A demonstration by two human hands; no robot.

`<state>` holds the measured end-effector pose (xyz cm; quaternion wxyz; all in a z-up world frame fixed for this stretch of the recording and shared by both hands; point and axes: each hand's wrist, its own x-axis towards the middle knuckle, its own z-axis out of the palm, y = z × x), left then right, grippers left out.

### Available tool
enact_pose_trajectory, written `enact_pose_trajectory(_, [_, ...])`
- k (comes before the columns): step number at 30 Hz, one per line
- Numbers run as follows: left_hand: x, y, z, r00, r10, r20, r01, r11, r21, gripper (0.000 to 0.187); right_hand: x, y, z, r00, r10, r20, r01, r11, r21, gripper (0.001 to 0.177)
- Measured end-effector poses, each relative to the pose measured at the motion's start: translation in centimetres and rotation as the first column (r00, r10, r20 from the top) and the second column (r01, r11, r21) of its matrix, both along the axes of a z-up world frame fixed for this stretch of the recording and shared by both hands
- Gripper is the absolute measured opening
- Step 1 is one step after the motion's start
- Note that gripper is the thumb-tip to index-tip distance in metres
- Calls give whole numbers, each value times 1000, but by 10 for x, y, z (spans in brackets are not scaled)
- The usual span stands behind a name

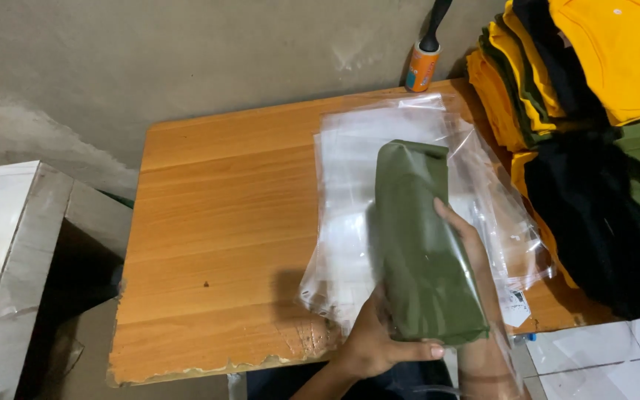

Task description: Folding a t-shirt and placing it inside a clear plastic packaging bag.

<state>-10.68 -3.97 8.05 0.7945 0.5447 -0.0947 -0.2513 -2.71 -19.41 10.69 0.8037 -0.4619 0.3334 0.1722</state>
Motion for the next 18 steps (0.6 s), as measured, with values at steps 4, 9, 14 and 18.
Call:
enact_pose_trajectory(4, [4,9,-5,997,38,66,-34,997,-69,94,-3,12,21,1000,-16,3,16,988,153,56])
enact_pose_trajectory(9, [44,33,-72,926,357,-123,-341,930,135,67,-14,20,16,995,-62,83,62,998,2,49])
enact_pose_trajectory(14, [76,31,-92,888,452,81,-459,875,153,19,-3,-6,-39,983,50,179,-33,995,-98,67])
enact_pose_trajectory(18, [85,29,-61,846,473,247,-514,846,142,26,3,-6,-31,910,273,311,-150,918,-367,57])
